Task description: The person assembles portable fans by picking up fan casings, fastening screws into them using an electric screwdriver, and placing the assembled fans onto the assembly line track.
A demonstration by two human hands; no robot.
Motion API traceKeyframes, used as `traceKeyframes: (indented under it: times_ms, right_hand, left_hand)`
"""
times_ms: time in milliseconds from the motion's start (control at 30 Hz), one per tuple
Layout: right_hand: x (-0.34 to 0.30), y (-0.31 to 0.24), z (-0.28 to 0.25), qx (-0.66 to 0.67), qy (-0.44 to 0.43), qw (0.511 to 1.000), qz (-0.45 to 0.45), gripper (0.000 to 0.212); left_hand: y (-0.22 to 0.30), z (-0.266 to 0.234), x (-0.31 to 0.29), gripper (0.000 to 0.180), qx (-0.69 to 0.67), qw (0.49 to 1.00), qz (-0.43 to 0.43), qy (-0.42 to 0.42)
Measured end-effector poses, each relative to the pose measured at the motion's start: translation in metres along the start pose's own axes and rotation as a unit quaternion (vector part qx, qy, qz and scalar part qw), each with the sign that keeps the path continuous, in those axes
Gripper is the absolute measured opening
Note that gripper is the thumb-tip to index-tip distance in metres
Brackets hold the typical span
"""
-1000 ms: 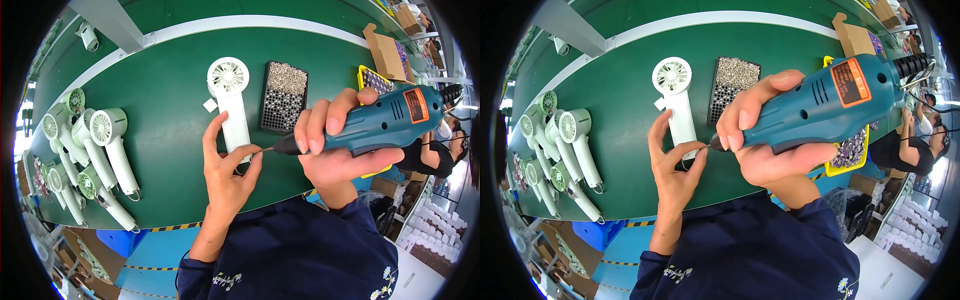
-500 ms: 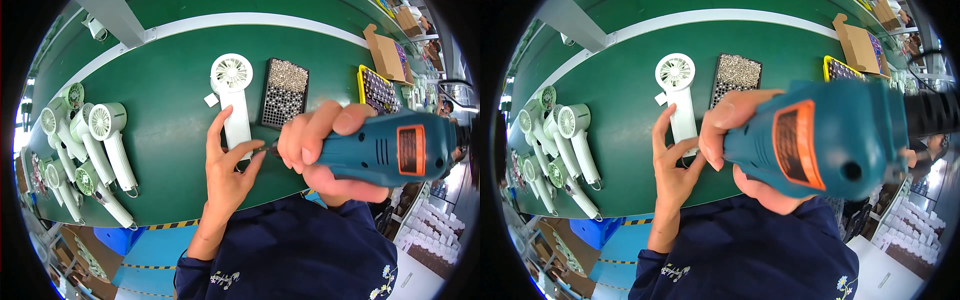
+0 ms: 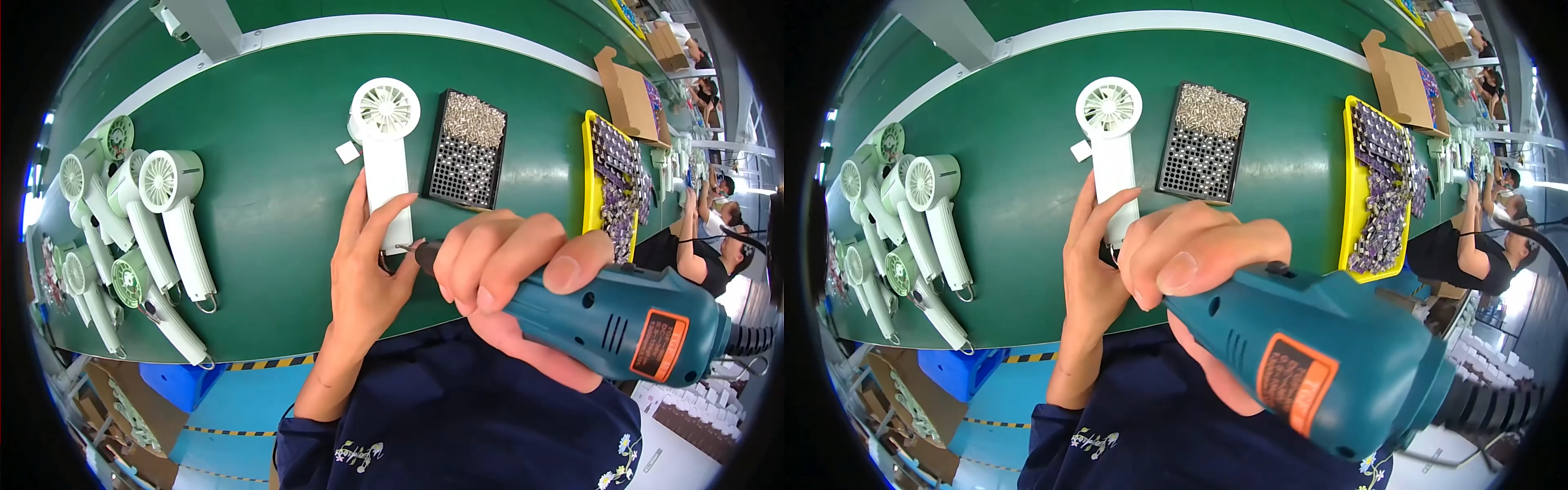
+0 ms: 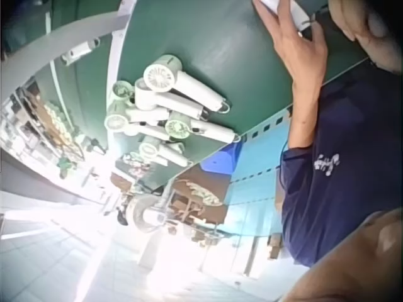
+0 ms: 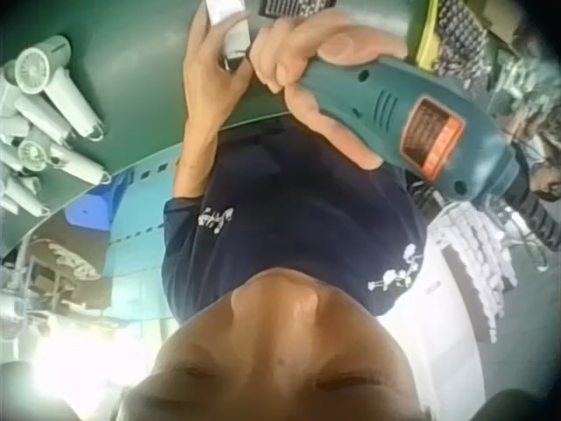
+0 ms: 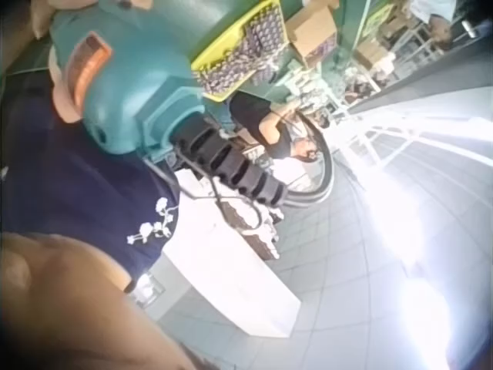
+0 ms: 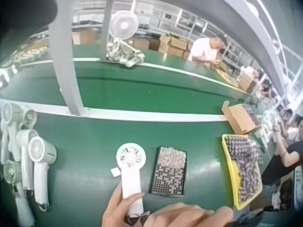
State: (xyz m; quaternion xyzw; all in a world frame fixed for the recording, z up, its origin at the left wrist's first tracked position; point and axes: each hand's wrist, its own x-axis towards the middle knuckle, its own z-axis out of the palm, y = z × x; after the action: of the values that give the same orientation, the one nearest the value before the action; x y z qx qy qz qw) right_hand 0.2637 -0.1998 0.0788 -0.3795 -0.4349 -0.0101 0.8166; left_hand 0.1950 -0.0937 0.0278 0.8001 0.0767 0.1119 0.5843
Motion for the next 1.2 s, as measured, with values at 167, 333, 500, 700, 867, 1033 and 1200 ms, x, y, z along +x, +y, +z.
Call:
traceKeyframes:
  times_ms: [167,333,500,700,867,1033,1200]
  right_hand:
    - [0.008,-0.005,0.001,-0.035,-0.047,0.998,-0.004,0.072]
    - [0.003,0.004,-0.001,-0.032,-0.082,0.996,0.0,0.072]
    - [-0.008,0.008,0.001,-0.021,-0.043,0.999,-0.022,0.069]
    - [-0.012,0.005,0.004,-0.016,0.012,0.999,-0.047,0.072]
    - [-0.015,0.008,-0.008,0.008,-0.034,0.998,-0.057,0.077]
    - [0.017,-0.022,-0.02,0.119,0.154,0.979,-0.063,0.073]
    - [0.029,-0.051,-0.059,0.108,0.26,0.952,-0.118,0.06]
  left_hand:
    - [0.004,0.005,0.004,0.055,-0.008,1.0,0.014,0.016]
    - [0.0,0.004,0.001,0.055,0.02,0.999,0.025,0.035]
    - [-0.003,0.004,0.002,0.057,0.04,0.998,0.03,0.042]
    - [0.006,0.003,0.001,0.058,0.051,0.997,0.035,0.036]
    - [0.009,0.006,0.001,0.058,0.065,0.997,0.032,0.031]
    - [0.006,0.001,0.012,0.052,-0.009,0.999,0.031,0.035]
    - [0.01,-0.016,0.072,0.048,0.127,0.978,0.128,0.105]
